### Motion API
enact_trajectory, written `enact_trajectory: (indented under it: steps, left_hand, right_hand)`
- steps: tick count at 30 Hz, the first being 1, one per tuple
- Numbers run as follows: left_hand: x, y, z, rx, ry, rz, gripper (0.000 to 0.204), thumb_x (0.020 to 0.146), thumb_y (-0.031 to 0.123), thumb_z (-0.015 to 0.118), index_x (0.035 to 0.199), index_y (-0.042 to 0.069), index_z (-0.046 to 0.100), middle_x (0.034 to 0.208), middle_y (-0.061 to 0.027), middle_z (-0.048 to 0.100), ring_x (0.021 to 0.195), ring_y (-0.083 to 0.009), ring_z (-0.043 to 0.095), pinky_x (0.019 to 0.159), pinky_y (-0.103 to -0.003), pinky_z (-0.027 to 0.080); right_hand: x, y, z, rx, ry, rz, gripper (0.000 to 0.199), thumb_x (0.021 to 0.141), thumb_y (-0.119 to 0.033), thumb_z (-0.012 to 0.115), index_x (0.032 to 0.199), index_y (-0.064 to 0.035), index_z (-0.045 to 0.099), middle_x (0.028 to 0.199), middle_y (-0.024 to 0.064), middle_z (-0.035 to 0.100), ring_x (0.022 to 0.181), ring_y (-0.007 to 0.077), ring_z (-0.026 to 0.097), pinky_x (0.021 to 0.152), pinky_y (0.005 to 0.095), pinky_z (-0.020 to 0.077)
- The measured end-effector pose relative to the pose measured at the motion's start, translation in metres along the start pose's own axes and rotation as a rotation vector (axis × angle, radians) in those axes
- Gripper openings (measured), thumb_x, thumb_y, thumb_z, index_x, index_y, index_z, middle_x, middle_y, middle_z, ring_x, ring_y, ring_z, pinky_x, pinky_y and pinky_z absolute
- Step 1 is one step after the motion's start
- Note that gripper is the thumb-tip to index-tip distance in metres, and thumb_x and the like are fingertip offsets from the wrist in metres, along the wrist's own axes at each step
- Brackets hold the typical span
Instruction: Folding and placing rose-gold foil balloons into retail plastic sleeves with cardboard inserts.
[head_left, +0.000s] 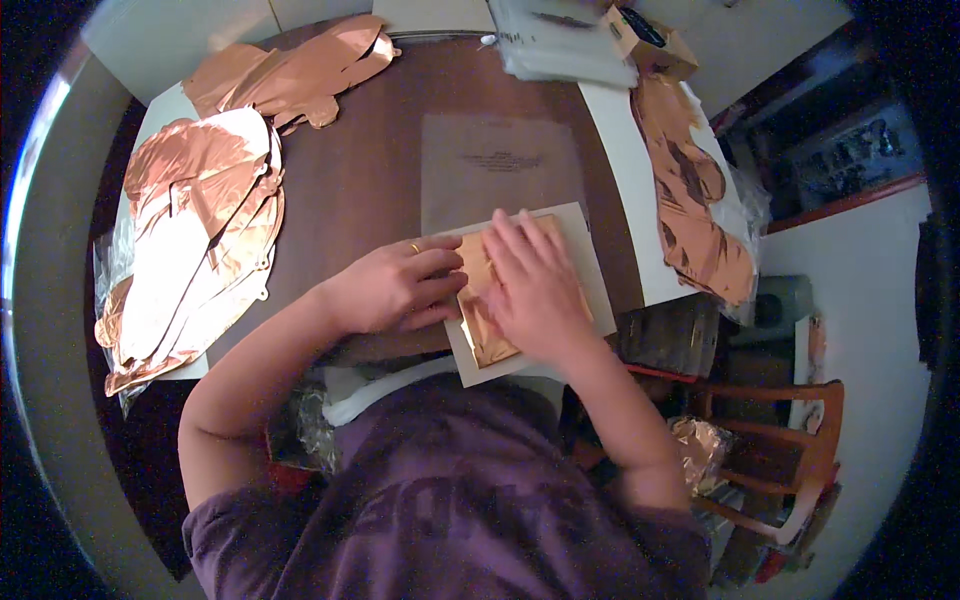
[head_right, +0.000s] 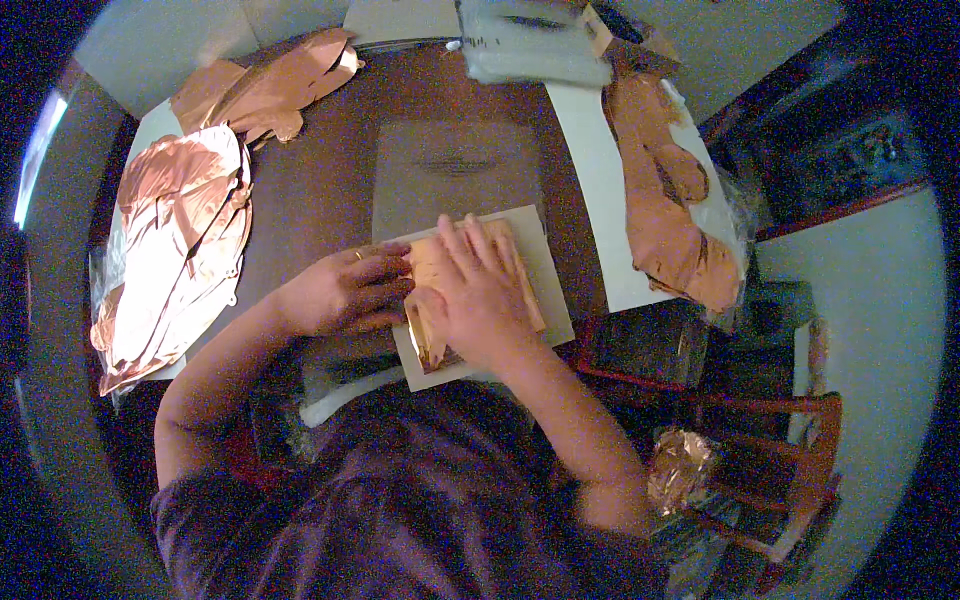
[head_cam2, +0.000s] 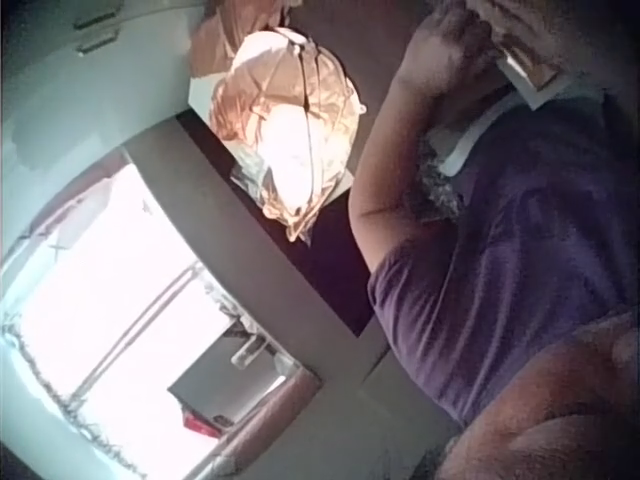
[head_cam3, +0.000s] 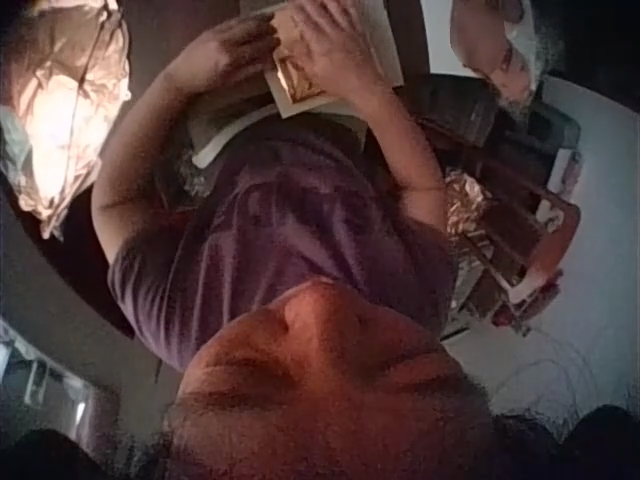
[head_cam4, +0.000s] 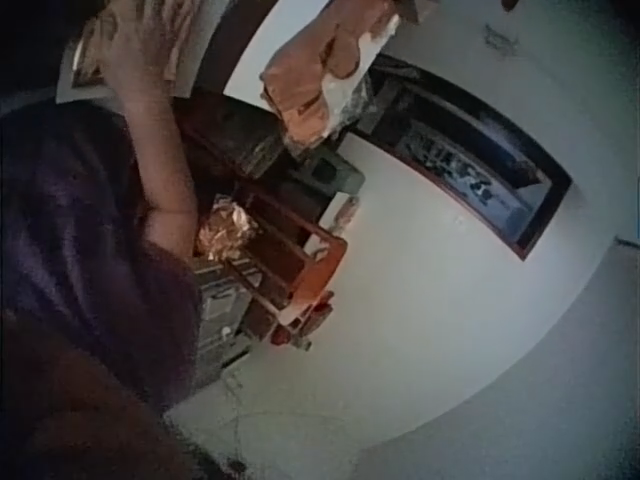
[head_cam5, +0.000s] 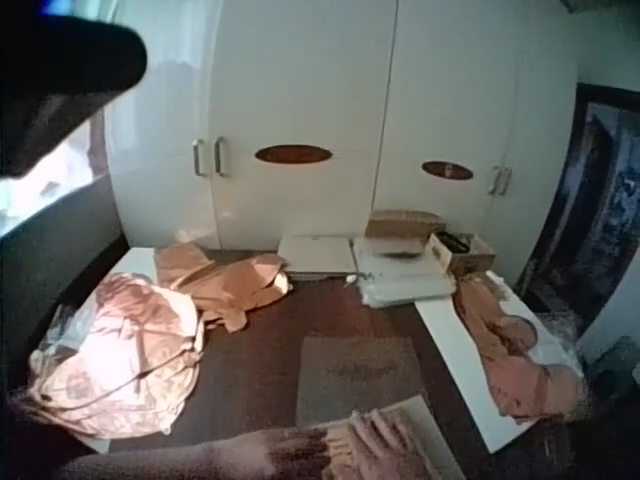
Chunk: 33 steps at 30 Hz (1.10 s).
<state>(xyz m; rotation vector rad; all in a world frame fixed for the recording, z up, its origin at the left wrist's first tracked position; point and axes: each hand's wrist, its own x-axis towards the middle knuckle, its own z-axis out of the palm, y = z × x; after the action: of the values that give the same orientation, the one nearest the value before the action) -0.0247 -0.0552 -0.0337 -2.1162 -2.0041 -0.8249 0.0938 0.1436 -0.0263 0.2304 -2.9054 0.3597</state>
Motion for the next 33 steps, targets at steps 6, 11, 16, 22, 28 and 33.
enact_trajectory:
  steps: [6,11,16,22,28,33]
  left_hand:
    - [-0.008,0.003,-0.002,-0.068,-0.024,-0.048,0.038,0.081,0.026,0.070,0.107,0.000,0.064,0.116,-0.0163,0.057,0.116,-0.0360,0.054,0.100,-0.045,0.046]
    - [-0.010,0.002,0.000,-0.062,-0.030,-0.070,0.039,0.081,0.026,0.070,0.110,0.001,0.064,0.117,-0.0157,0.058,0.118,-0.0354,0.054,0.102,-0.046,0.044]
    - [-0.006,0.001,-0.002,-0.059,-0.018,-0.057,0.040,0.080,0.028,0.070,0.110,0.002,0.064,0.117,-0.0153,0.058,0.116,-0.0349,0.055,0.100,-0.046,0.045]
    - [-0.004,0.006,-0.005,0.058,0.011,-0.032,0.038,0.079,0.029,0.071,0.105,0.002,0.064,0.110,-0.0126,0.062,0.108,-0.0303,0.058,0.096,-0.047,0.045]
    - [-0.001,0.005,0.000,0.033,-0.005,-0.038,0.038,0.080,0.030,0.073,0.107,0.004,0.067,0.114,-0.0130,0.063,0.111,-0.0310,0.058,0.097,-0.049,0.044]
    - [-0.005,0.024,0.004,-0.086,-0.017,-0.078,0.037,0.080,0.024,0.071,0.107,0.001,0.064,0.118,-0.0151,0.061,0.115,-0.0315,0.056,0.101,-0.047,0.043]
  right_hand:
    - [-0.005,-0.005,0.008,0.026,-0.088,0.049,0.076,0.090,-0.049,0.054,0.143,0.0023,0.034,0.153,0.0194,0.029,0.142,0.0383,0.024,0.114,0.0560,0.0137]
    - [-0.002,-0.001,0.008,-0.009,-0.066,0.102,0.080,0.090,-0.050,0.053,0.145,0.0029,0.029,0.154,0.0202,0.026,0.143,0.0385,0.021,0.114,0.0586,0.0108]
    - [-0.006,0.000,0.011,-0.005,0.008,0.064,0.069,0.089,-0.042,0.058,0.141,-0.0002,0.039,0.150,0.0201,0.033,0.140,0.0380,0.028,0.114,0.0573,0.0145]
    - [-0.051,-0.005,-0.032,0.307,0.355,0.108,0.013,0.084,-0.016,0.067,0.090,-0.0044,0.064,0.088,0.0110,0.067,0.077,0.0313,0.063,0.070,0.0415,0.0489]
    - [-0.134,-0.002,-0.012,0.663,-0.062,0.776,0.022,0.092,-0.023,0.061,0.082,-0.0032,0.062,0.074,0.0060,0.065,0.065,0.0225,0.063,0.058,0.0323,0.0483]
    - [-0.119,-0.026,0.010,1.801,0.149,0.996,0.030,0.095,-0.029,0.057,0.096,0.0008,0.061,0.086,0.0074,0.066,0.071,0.0151,0.064,0.063,0.0303,0.0524]
